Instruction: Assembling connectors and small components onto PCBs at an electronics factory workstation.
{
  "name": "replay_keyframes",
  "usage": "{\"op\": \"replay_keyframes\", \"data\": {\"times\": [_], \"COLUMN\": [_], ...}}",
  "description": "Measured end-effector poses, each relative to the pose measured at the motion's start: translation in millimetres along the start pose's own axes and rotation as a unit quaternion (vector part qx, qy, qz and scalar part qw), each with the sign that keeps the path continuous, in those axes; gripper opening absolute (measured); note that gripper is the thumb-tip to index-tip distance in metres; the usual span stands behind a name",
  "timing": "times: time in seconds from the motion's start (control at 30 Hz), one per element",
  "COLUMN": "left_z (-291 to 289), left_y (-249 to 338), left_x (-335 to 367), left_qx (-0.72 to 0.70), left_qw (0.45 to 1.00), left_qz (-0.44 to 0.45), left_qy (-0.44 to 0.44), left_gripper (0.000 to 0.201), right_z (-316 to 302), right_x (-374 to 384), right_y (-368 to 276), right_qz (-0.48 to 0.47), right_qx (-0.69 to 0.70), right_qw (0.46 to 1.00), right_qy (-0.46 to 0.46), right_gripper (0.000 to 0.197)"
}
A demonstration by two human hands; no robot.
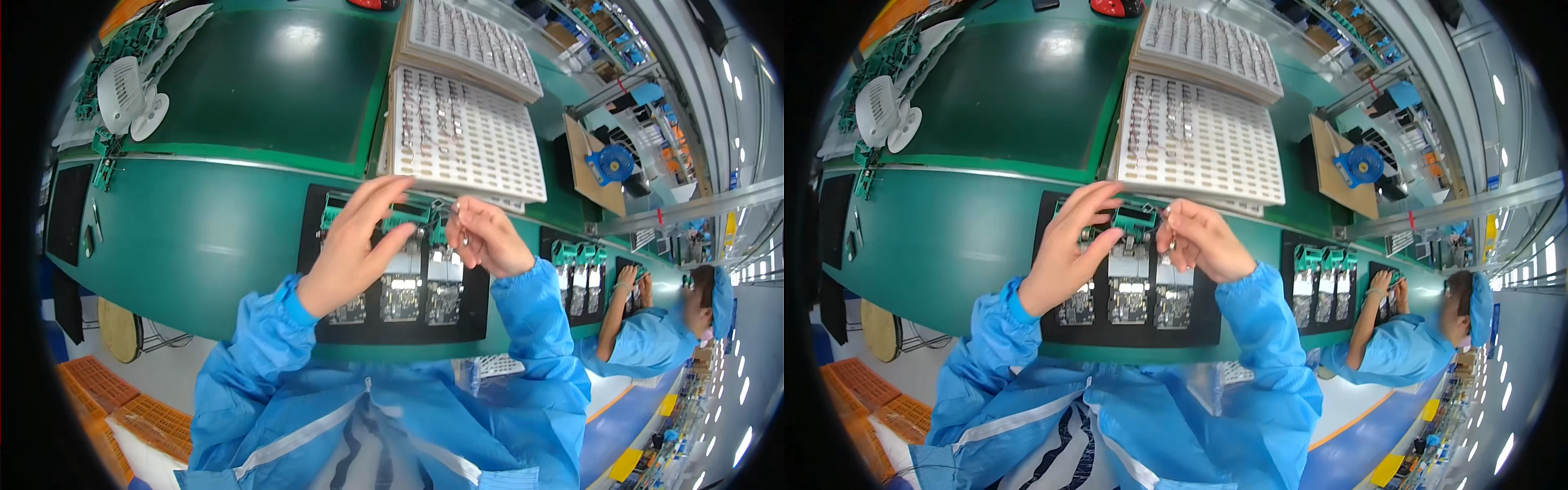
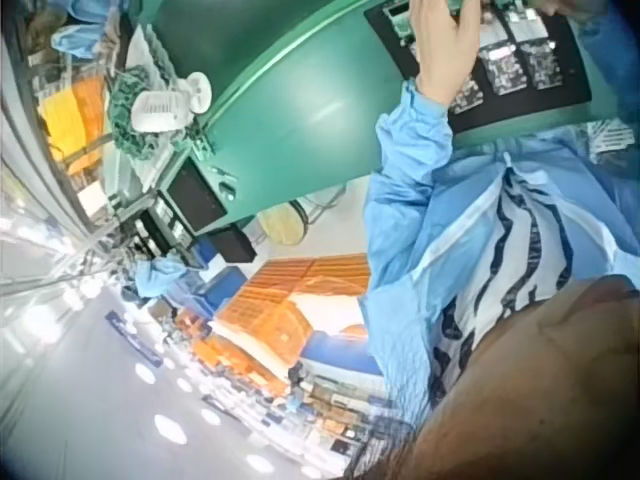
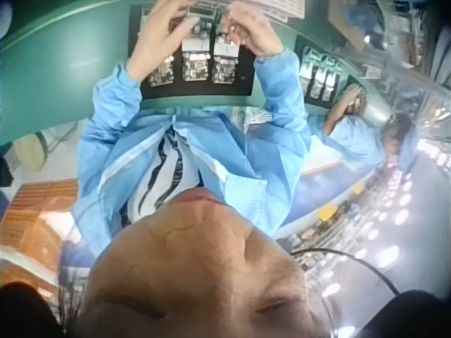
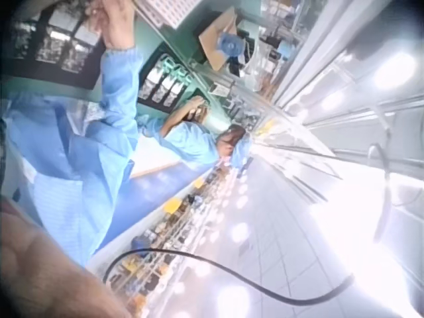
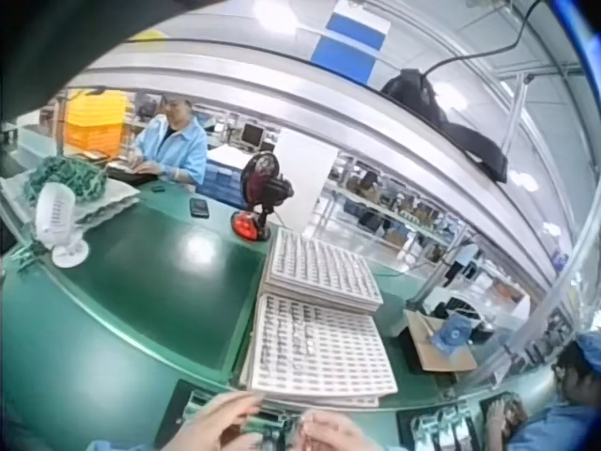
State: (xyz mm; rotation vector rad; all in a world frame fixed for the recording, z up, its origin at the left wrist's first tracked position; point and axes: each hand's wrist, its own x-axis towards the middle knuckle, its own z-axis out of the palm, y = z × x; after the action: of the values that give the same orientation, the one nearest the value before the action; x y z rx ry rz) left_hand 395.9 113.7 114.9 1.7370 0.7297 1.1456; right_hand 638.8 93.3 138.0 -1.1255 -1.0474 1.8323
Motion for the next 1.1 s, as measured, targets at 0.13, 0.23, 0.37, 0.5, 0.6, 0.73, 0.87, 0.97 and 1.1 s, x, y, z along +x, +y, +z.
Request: {"op": "replay_keyframes", "data": {"times": [0.13,0.23,0.37,0.5,0.6,0.73,0.87,0.97,1.1], "left_z": [38,58,82,99,113,129,144,148,152], "left_y": [-9,-11,-16,-22,-26,-23,-33,-33,-31], "left_x": [-9,-16,-22,-11,3,18,28,25,26], "left_qx": [-0.126,-0.125,-0.124,-0.039,0.091,0.142,0.227,0.265,0.280], "left_qw": [0.988,0.986,0.976,0.990,0.994,0.990,0.970,0.960,0.955], "left_qz": [-0.087,-0.103,-0.156,-0.112,0.001,0.017,0.083,0.090,0.098], "left_qy": [-0.028,-0.050,-0.091,-0.075,-0.055,-0.006,-0.012,-0.021,-0.017], "left_gripper": [0.021,0.012,0.014,0.012,0.015,0.013,0.010,0.010,0.011], "right_z": [8,1,-12,-22,-27,-29,-40,-38,-41], "right_x": [-33,-53,-70,-76,-73,-65,-57,-60,-60], "right_y": [32,50,72,80,81,75,79,80,81], "right_qz": [0.021,0.027,0.024,0.008,-0.064,-0.153,-0.210,-0.183,-0.185], "right_qx": [0.041,0.060,0.046,0.000,-0.138,-0.328,-0.386,-0.425,-0.424], "right_qw": [0.999,0.998,0.997,0.994,0.966,0.882,0.830,0.813,0.810], "right_qy": [0.010,0.022,0.064,0.111,0.209,0.303,0.343,0.353,0.360], "right_gripper": [0.019,0.018,0.016,0.012,0.010,0.007,0.007,0.006,0.006]}}
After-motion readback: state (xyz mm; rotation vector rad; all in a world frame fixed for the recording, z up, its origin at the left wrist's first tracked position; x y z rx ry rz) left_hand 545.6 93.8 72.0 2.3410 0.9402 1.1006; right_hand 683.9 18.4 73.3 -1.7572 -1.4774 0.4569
